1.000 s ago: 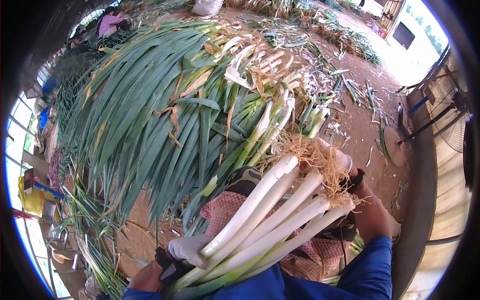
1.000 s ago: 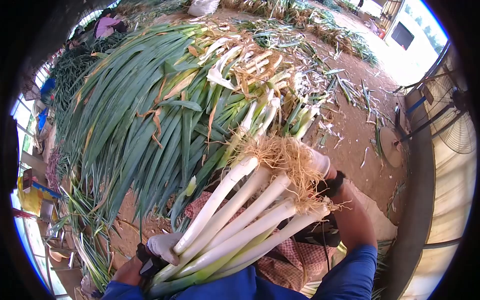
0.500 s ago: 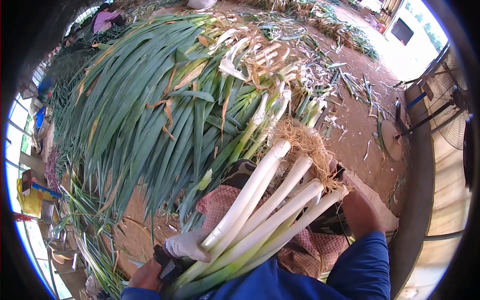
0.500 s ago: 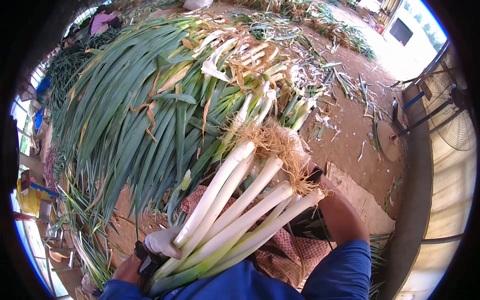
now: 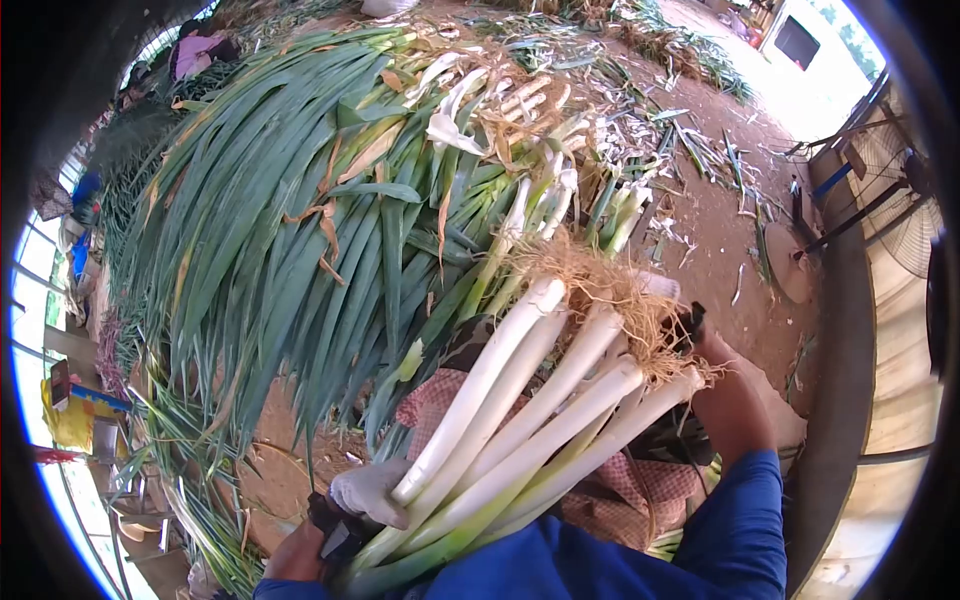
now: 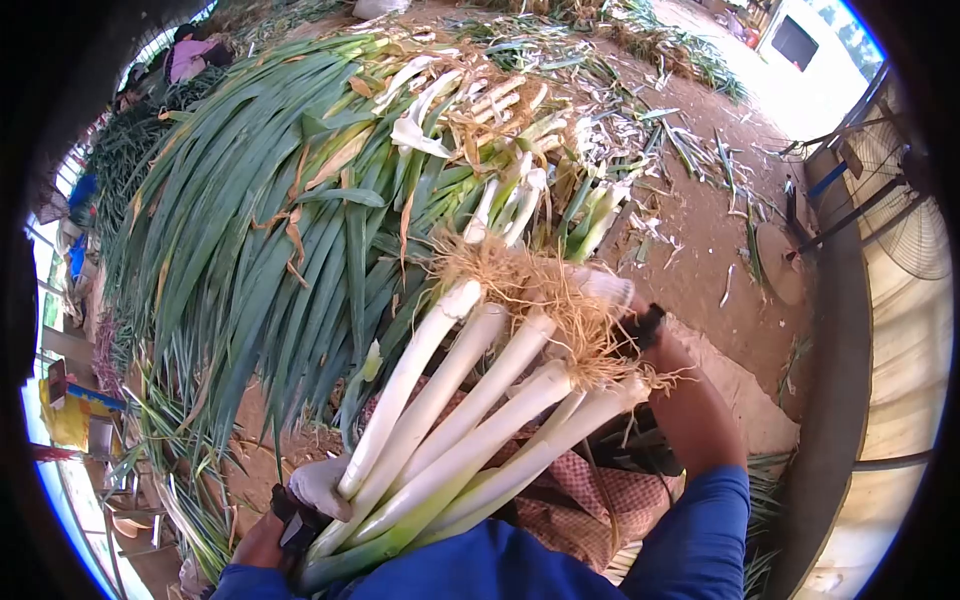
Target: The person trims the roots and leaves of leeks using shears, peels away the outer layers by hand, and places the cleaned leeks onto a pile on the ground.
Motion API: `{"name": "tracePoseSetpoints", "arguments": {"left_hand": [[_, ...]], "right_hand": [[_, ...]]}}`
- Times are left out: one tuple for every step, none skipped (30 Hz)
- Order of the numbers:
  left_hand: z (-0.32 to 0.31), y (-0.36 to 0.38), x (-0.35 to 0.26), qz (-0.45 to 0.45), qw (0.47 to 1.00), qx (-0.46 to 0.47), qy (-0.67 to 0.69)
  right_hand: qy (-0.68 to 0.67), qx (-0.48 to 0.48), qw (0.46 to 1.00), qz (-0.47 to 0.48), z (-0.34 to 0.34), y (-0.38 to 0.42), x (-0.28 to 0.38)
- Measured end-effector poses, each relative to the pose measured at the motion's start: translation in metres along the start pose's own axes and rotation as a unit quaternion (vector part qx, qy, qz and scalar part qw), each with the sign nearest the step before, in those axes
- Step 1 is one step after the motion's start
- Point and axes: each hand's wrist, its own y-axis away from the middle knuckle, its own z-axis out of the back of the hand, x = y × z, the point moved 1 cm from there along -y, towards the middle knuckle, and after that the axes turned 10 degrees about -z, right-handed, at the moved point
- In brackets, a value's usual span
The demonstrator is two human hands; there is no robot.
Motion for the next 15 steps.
{"name": "tracePoseSetpoints", "arguments": {"left_hand": [[0.0,0.0,0.0,0.002,1.0,0.009,-0.011],[0.001,-0.001,-0.001,0.004,1.0,0.017,-0.022],[-0.002,0.0,-0.003,-0.001,1.0,0.008,-0.001],[-0.004,0.0,-0.004,-0.006,1.0,0.0,0.02],[-0.004,0.001,-0.001,-0.012,1.0,-0.009,0.022],[-0.003,0.001,0.004,-0.016,0.999,-0.017,0.024],[-0.003,0.003,0.008,-0.016,0.999,-0.021,0.026],[-0.002,0.008,0.01,-0.005,0.998,-0.035,0.045],[0.0,0.012,0.012,0.004,0.997,-0.05,0.064],[0.001,0.018,0.014,0.011,0.994,-0.069,0.082],[0.004,0.022,0.019,0.016,0.988,-0.084,0.125],[0.009,0.027,0.028,0.021,0.986,-0.096,0.133],[0.014,0.031,0.032,0.029,0.984,-0.108,0.139],[0.017,0.031,0.035,0.029,0.984,-0.106,0.14],[0.017,0.028,0.032,0.029,0.984,-0.104,0.141]], "right_hand": [[-0.047,0.004,0.998,-0.042,-0.002,0.017,-0.018],[-0.093,0.008,0.992,-0.083,-0.002,0.034,-0.036],[-0.138,0.011,0.983,-0.123,-0.004,0.044,-0.039],[-0.172,-0.001,0.981,-0.091,0.0,0.045,-0.041],[-0.206,-0.012,0.977,-0.057,0.001,0.041,-0.032],[-0.238,-0.02,0.971,-0.023,0.001,0.037,-0.023],[0.185,-0.113,0.97,-0.112,0.025,0.019,-0.006],[0.572,-0.128,0.783,-0.208,0.048,0.0,0.012],[0.568,-0.215,0.73,-0.314,0.078,-0.001,0.04],[0.483,-0.395,0.761,-0.176,0.115,0.03,0.031],[0.452,-0.446,0.745,-0.206,0.132,0.048,0.041],[0.48,-0.422,0.726,-0.252,0.127,0.058,0.055],[0.503,-0.362,0.738,-0.267,0.114,0.061,0.053],[0.526,-0.3,0.746,-0.277,0.102,0.06,0.048],[0.413,-0.273,0.836,-0.235,0.076,0.056,0.046]]}}
